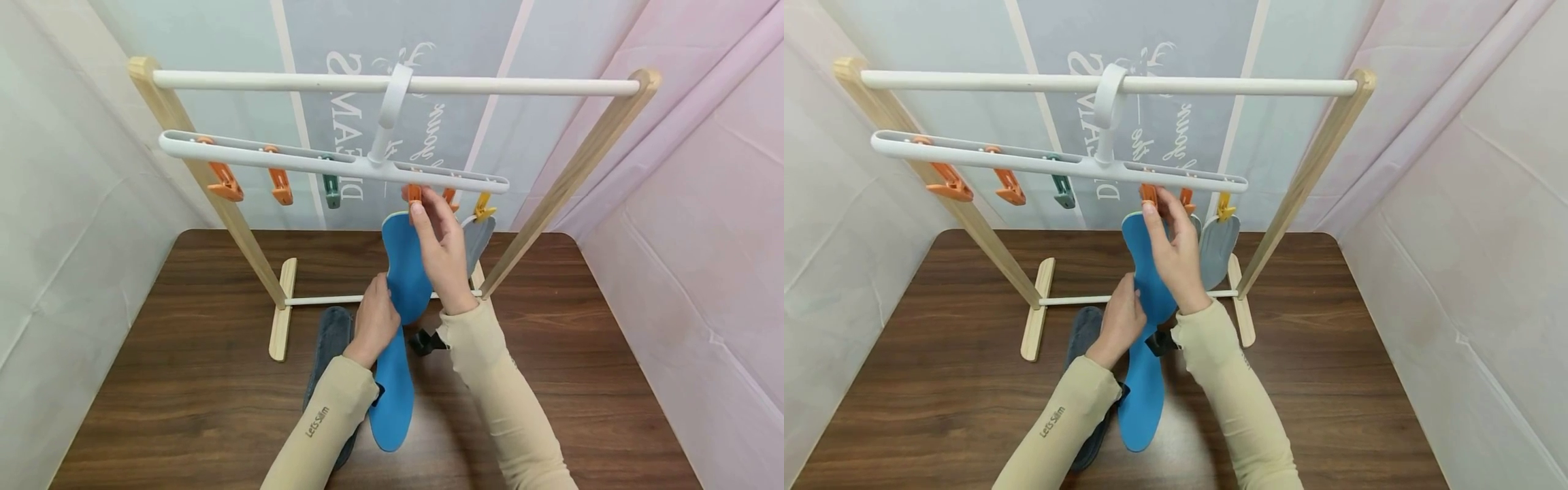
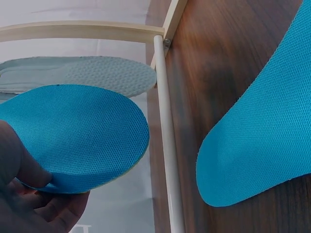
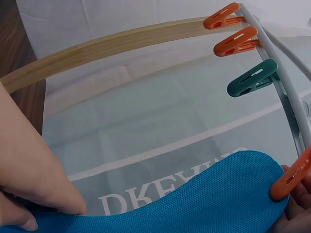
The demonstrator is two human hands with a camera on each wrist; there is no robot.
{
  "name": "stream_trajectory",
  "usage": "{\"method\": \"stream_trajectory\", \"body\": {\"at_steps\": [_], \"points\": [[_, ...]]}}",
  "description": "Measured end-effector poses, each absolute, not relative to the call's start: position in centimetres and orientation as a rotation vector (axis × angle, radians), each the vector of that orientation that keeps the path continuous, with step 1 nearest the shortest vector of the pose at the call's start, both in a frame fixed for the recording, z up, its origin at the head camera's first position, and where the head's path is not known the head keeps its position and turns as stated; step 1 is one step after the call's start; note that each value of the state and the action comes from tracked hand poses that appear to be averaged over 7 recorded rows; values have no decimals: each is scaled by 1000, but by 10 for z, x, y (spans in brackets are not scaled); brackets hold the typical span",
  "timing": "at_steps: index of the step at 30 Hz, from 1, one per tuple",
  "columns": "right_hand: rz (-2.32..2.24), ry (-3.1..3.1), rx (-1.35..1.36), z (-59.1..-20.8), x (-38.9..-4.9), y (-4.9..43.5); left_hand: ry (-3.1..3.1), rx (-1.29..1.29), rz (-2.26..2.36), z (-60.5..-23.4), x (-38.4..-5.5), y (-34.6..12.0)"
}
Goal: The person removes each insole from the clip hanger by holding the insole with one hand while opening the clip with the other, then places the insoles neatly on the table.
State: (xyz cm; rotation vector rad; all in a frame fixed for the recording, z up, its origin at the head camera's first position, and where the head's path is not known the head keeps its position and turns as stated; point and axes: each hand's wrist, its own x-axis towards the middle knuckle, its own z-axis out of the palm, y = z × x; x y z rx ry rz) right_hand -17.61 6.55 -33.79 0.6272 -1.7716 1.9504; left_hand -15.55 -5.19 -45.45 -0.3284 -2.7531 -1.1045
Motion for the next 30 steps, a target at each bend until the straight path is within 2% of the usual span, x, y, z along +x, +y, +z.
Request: {"method": "stream_trajectory", "body": {"at_steps": [7, 30], "points": [[1987, -1741, 701, -337, -181, 67, -2754, -334, -1097, -453, -154, -52], [2130, -1585, 536, -327, -190, 74, -2766, -430, -1180, -456, -143, -60]]}}
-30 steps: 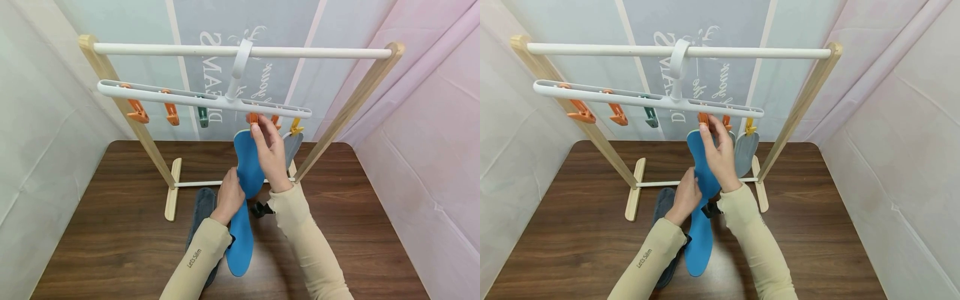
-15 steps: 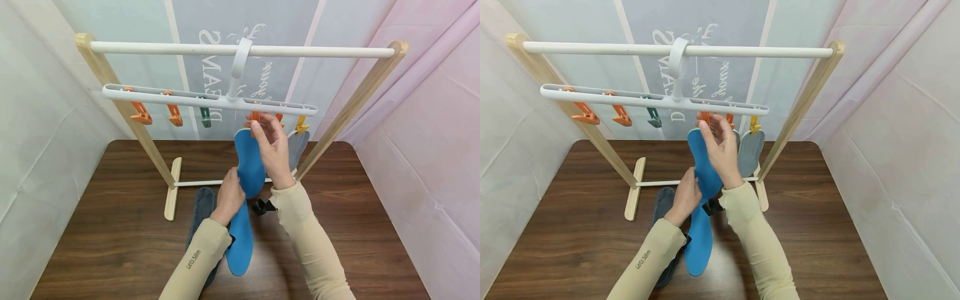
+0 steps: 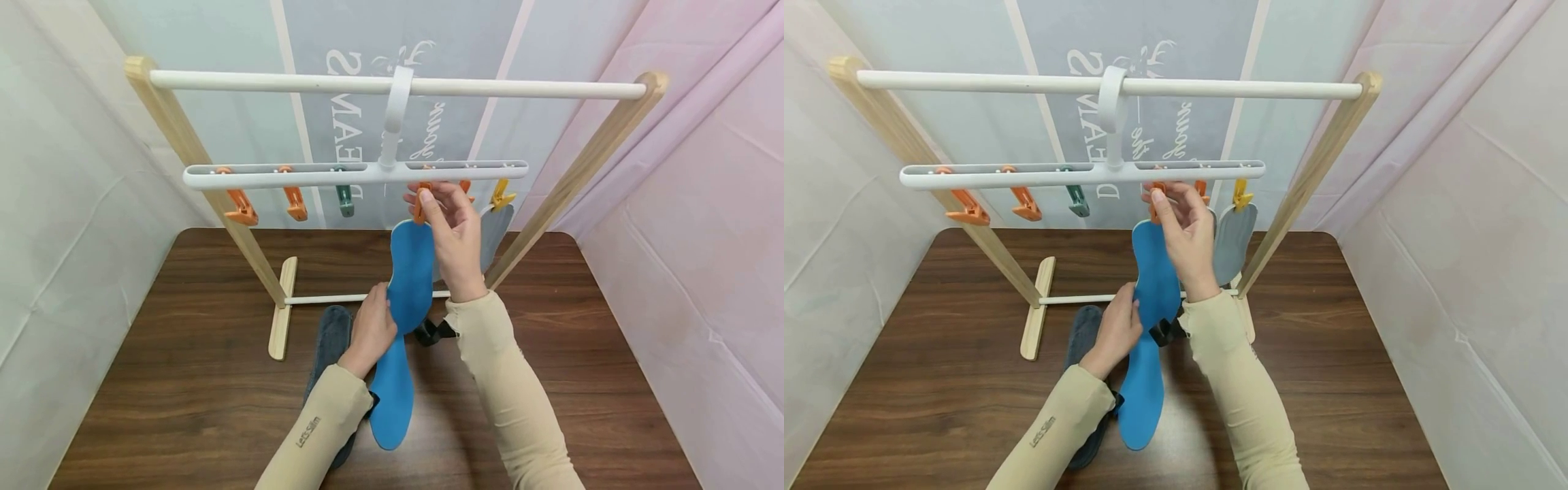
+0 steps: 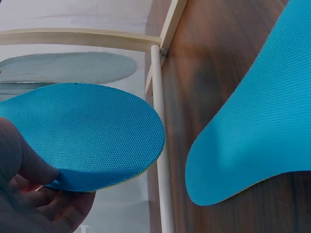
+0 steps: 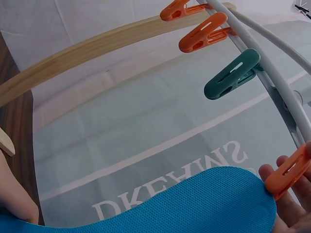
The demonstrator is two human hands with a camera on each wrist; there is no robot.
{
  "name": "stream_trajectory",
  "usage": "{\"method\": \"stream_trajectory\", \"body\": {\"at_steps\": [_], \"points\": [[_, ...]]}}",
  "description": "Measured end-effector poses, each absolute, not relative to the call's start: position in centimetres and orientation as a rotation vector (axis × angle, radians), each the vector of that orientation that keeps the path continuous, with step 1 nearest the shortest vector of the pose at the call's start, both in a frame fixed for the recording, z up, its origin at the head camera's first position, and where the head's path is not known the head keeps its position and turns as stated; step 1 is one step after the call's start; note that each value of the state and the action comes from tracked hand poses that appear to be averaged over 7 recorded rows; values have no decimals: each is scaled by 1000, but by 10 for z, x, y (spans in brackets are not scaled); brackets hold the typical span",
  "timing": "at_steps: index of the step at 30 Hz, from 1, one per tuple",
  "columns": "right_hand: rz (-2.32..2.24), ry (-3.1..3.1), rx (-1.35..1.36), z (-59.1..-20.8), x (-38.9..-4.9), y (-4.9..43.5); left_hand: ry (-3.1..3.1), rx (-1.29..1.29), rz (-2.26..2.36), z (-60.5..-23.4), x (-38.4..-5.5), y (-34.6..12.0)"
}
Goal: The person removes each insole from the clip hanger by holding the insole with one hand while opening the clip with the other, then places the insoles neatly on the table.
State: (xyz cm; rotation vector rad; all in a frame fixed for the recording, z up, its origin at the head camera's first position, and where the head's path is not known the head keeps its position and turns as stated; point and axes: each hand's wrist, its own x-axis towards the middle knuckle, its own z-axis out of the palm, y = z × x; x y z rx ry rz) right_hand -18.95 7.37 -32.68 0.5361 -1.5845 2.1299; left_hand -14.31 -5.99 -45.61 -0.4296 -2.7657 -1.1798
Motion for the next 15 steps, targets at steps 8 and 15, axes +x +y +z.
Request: {"method": "stream_trajectory", "body": {"at_steps": [8, 15], "points": [[2123, -1646, 578, -331, -193, 75, -2776, -436, -1156, -460, -135, -64], [2118, -1655, 657, -335, -196, 77, -2772, -433, -1134, -462, -129, -68]]}}
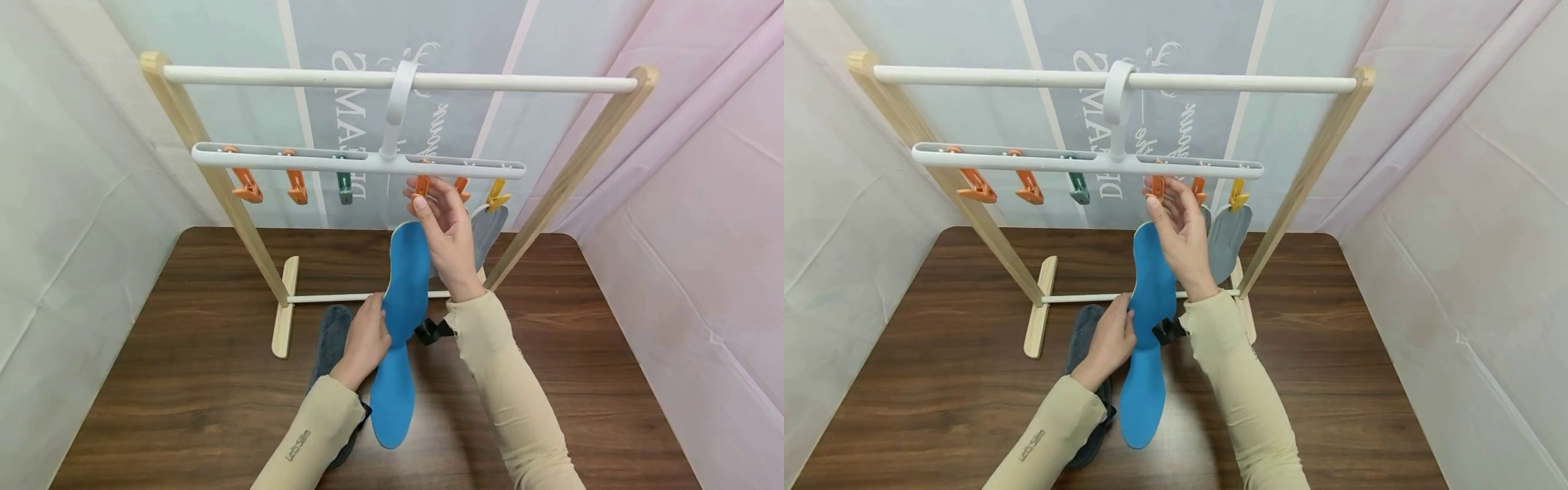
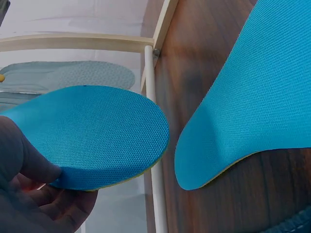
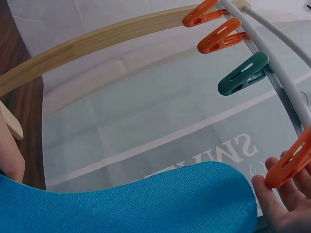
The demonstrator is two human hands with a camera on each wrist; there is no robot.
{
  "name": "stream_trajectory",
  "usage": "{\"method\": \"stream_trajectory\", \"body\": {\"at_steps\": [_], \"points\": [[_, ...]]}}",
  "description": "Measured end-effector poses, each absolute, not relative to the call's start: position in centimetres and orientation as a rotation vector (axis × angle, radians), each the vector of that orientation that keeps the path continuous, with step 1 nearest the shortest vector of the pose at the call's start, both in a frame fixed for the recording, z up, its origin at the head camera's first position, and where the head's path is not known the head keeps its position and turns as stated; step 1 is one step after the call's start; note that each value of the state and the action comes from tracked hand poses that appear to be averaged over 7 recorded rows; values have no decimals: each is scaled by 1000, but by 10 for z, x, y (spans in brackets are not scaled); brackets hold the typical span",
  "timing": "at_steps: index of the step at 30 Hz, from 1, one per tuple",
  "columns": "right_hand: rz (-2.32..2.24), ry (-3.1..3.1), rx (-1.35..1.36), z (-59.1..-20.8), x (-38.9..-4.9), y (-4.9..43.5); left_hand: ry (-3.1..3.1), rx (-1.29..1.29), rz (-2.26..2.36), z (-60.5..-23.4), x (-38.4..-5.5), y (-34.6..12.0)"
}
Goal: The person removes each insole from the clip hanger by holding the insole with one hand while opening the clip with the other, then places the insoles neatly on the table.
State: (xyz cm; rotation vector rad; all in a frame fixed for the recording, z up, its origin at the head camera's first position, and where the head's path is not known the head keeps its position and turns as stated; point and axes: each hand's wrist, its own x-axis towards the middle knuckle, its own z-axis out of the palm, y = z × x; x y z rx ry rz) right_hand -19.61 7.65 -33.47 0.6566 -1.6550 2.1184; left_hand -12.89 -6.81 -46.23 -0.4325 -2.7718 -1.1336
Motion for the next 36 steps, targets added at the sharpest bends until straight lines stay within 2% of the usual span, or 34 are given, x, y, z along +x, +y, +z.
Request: {"method": "stream_trajectory", "body": {"at_steps": [17, 21, 28, 29, 33, 35, 36], "points": [[2260, -1680, 592, -342, -187, 80, -2762, -435, -1189, -468, -104, -82], [2278, -1701, 645, -360, -183, 82, -2764, -432, -1197, -469, -99, -85], [2267, -1589, 839, -522, -271, 112, -2796, -433, -1193, -474, -90, -89], [2270, -1593, 832, -533, -274, 114, -2798, -435, -1194, -475, -88, -90], [2269, -1625, 801, -552, -270, 118, -2827, -445, -1221, -478, -83, -92], [2232, -1665, 803, -545, -256, 117, -2842, -450, -1241, -478, -79, -93], [2232, -1704, 768, -524, -239, 114, -2850, -450, -1250, -479, -77, -93]]}}
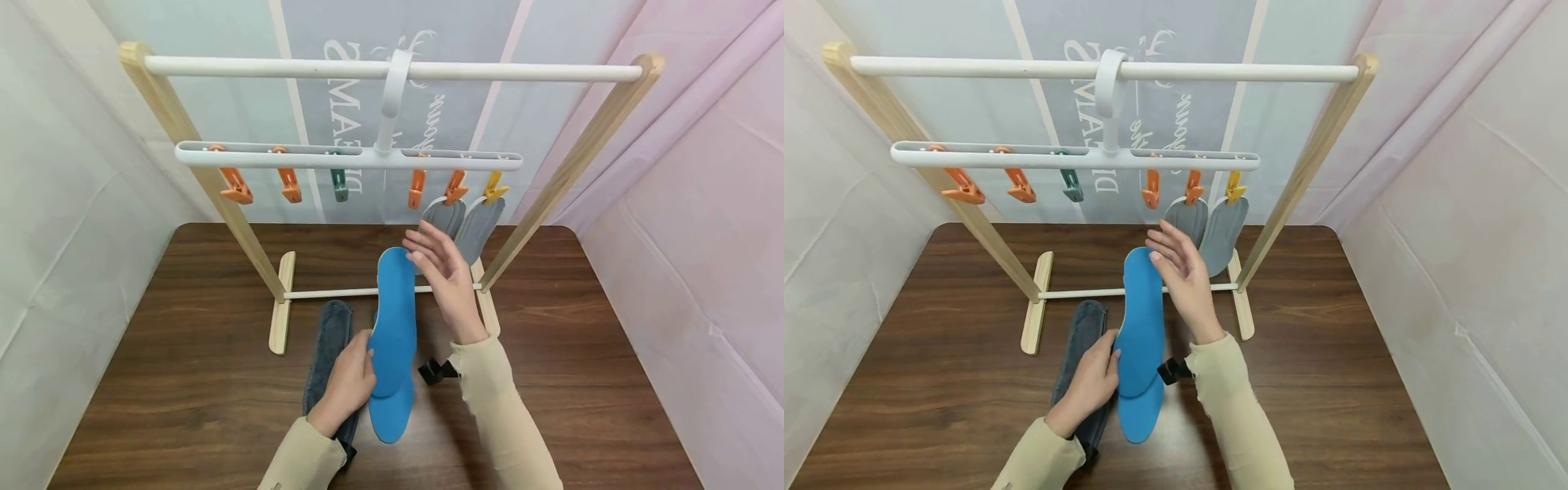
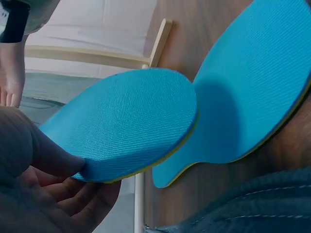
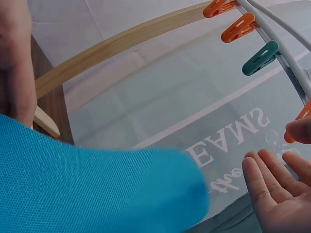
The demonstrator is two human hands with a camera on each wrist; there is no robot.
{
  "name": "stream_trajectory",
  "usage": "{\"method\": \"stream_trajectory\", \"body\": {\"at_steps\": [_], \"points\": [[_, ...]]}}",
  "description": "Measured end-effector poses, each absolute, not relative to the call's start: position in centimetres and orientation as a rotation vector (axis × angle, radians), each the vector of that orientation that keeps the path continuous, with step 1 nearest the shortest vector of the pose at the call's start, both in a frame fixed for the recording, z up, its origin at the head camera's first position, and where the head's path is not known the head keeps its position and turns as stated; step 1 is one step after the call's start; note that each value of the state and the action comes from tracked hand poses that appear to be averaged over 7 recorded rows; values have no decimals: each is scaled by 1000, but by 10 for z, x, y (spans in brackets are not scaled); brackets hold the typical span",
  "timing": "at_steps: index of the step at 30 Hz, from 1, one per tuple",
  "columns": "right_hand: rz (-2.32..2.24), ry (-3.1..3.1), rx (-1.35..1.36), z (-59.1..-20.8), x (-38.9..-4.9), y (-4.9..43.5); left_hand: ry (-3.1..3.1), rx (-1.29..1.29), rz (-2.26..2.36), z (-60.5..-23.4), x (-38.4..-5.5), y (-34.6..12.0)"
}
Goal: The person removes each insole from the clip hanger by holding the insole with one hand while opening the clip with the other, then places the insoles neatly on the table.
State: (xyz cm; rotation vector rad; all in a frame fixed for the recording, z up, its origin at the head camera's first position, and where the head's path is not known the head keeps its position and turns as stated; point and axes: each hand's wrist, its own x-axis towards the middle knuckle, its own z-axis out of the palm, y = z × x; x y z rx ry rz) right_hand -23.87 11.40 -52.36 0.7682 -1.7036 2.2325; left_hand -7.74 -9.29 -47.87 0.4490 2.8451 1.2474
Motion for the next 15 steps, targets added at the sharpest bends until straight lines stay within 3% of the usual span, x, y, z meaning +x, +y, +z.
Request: {"method": "stream_trajectory", "body": {"at_steps": [6, 15], "points": [[2252, -1895, 530, -409, -148, 95, 2757, 426, 1300, -482, -68, -96], [2215, -1921, 435, -416, -139, 101, 2650, 381, 1360, -490, -59, -99]]}}
